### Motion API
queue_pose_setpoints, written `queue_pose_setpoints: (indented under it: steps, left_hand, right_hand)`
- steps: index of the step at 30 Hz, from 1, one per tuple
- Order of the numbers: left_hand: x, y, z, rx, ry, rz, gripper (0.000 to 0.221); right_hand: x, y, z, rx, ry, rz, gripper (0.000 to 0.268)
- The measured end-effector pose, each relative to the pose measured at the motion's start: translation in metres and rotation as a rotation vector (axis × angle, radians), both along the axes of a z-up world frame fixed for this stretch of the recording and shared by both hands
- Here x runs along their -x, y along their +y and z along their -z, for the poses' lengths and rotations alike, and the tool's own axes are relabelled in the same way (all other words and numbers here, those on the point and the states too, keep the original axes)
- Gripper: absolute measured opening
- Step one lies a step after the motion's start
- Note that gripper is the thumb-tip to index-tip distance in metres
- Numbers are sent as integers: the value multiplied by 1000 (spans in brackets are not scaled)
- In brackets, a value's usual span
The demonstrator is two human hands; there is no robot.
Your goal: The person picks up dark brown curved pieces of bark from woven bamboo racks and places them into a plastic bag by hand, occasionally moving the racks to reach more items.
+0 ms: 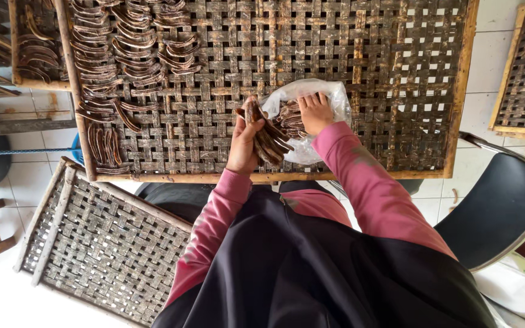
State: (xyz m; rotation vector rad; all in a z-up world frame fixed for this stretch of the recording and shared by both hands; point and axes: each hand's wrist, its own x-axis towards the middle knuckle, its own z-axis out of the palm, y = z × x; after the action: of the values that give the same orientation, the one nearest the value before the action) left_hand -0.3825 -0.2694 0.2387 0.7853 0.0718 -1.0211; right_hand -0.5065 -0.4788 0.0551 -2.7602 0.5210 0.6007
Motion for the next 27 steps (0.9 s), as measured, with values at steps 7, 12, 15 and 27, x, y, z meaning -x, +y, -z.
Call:
queue_pose_setpoints:
  steps: [7, 12, 15, 27]
  left_hand:
    - [4, -46, 21, -193, -889, 537, 58]
    - [48, -122, 104, -522, -1627, 1040, 54]
    - [80, -149, 163, -702, -1807, 1059, 34]
    - [125, -123, 233, -693, -2119, 1325, 76]
  right_hand:
    - [57, 18, -160, -193, 567, -226, 40]
    - [108, 15, -222, -156, -153, -37, 36]
    - [124, 16, -234, -127, -328, 128, 30]
    - [148, -6, -229, -336, -427, 220, 33]
